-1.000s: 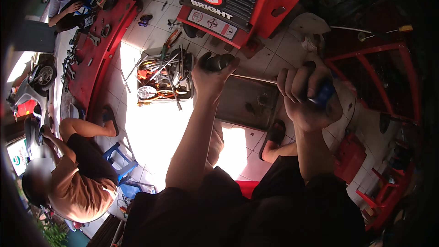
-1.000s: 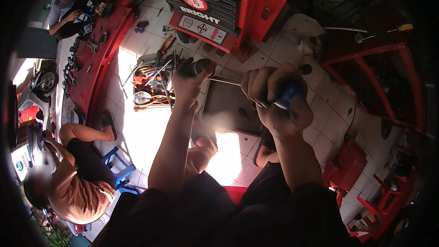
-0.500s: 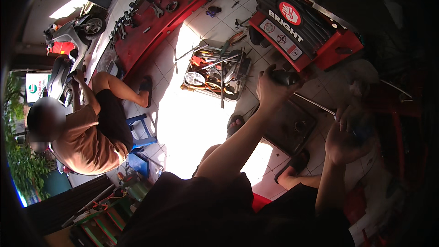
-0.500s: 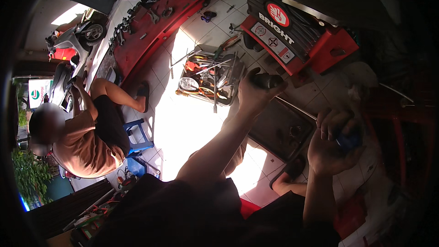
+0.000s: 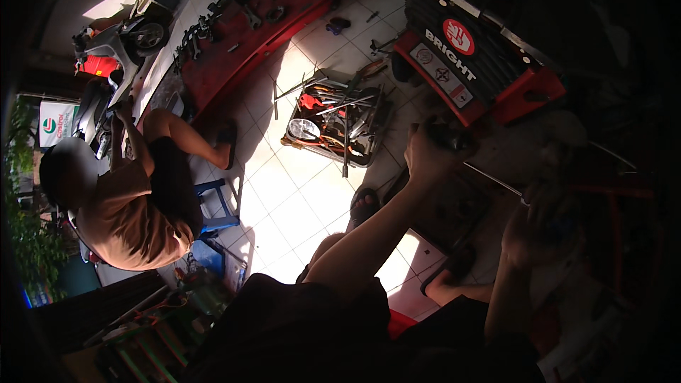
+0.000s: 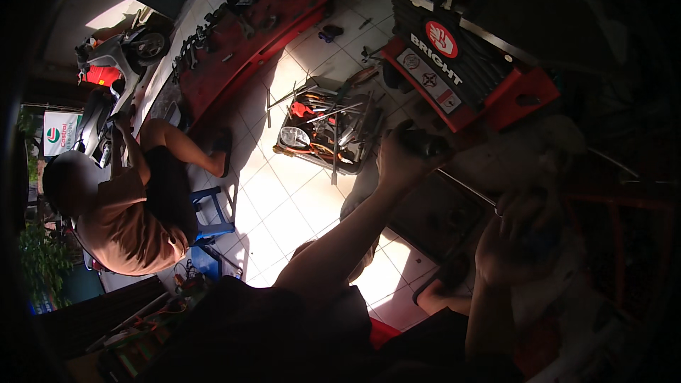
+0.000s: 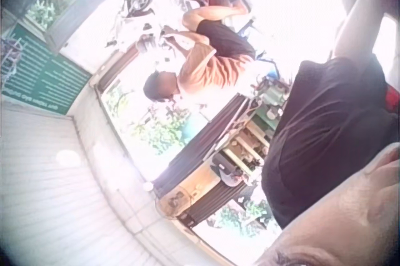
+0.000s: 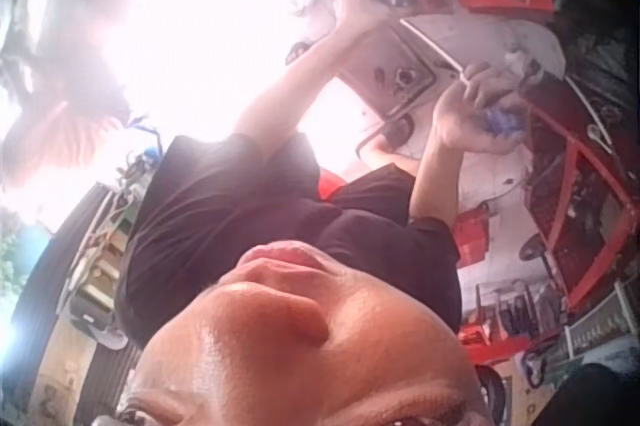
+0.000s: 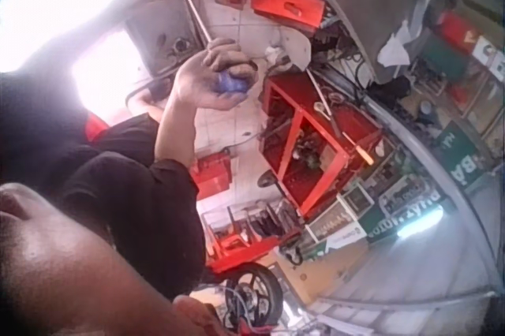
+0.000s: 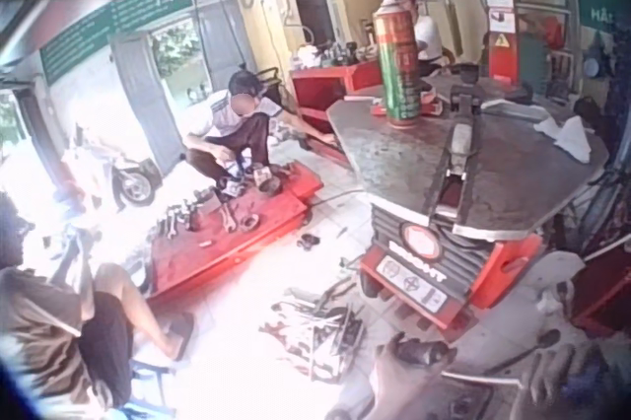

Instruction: The person disassembles and works on a motorcycle clutch assembly using a screwdriver to remove or adjust internal components while holding the housing by hand.

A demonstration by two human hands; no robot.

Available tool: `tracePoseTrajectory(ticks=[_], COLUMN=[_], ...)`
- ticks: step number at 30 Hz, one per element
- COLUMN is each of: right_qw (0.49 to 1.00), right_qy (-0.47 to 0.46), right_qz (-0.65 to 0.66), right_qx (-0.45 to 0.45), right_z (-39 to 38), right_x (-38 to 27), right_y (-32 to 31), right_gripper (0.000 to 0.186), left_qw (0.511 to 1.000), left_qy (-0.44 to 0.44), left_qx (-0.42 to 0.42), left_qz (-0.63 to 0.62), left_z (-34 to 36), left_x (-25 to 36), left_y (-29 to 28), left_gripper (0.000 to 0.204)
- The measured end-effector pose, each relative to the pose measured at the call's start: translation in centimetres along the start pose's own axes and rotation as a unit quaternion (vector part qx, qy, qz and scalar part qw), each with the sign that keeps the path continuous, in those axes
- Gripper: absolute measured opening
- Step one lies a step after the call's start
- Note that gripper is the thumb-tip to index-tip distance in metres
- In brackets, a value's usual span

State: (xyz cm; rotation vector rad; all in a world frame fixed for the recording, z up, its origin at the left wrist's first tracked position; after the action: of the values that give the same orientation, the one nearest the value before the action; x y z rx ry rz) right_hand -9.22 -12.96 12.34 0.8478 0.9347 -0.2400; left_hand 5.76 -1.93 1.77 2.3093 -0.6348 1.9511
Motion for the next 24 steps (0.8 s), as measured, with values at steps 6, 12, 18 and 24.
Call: tracePoseTrajectory(ticks=[6,12,18,24], right_qw=[1.0,0.992,0.987,0.998], right_qy=[0.011,0.087,0.129,0.019], right_qz=[0.02,0.088,0.096,0.002], right_qx=[-0.009,-0.028,-0.03,0.058], right_z=[0.3,-1.3,-2.5,-0.9], right_x=[0.1,-0.2,0.1,0.3], right_y=[0.1,0.0,-0.8,0.7], right_gripper=[0.033,0.033,0.034,0.032], left_qw=[1.0,1.0,0.999,1.0], left_qy=[-0.014,-0.008,0.014,0.001], left_qx=[0.015,0.0,-0.014,-0.005], left_qz=[0.012,-0.001,0.025,0.012], left_z=[-0.2,0.2,1.3,1.0], left_x=[1.0,0.5,-1.3,-1.3], left_y=[-0.9,-0.8,-0.2,-0.5], left_gripper=[0.083,0.086,0.09,0.091])
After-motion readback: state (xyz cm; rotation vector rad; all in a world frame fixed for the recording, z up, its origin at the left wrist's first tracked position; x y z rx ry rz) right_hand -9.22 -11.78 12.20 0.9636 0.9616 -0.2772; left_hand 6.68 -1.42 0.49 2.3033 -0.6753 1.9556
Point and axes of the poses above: each hand's wrist, its own z-axis towards the middle knuckle, its own y-axis out of the palm, x = y × z, the point moved 3 cm from there along z, towards the middle knuckle, and after that the axes turned 13 degrees about -z, right-handed, at the moved point
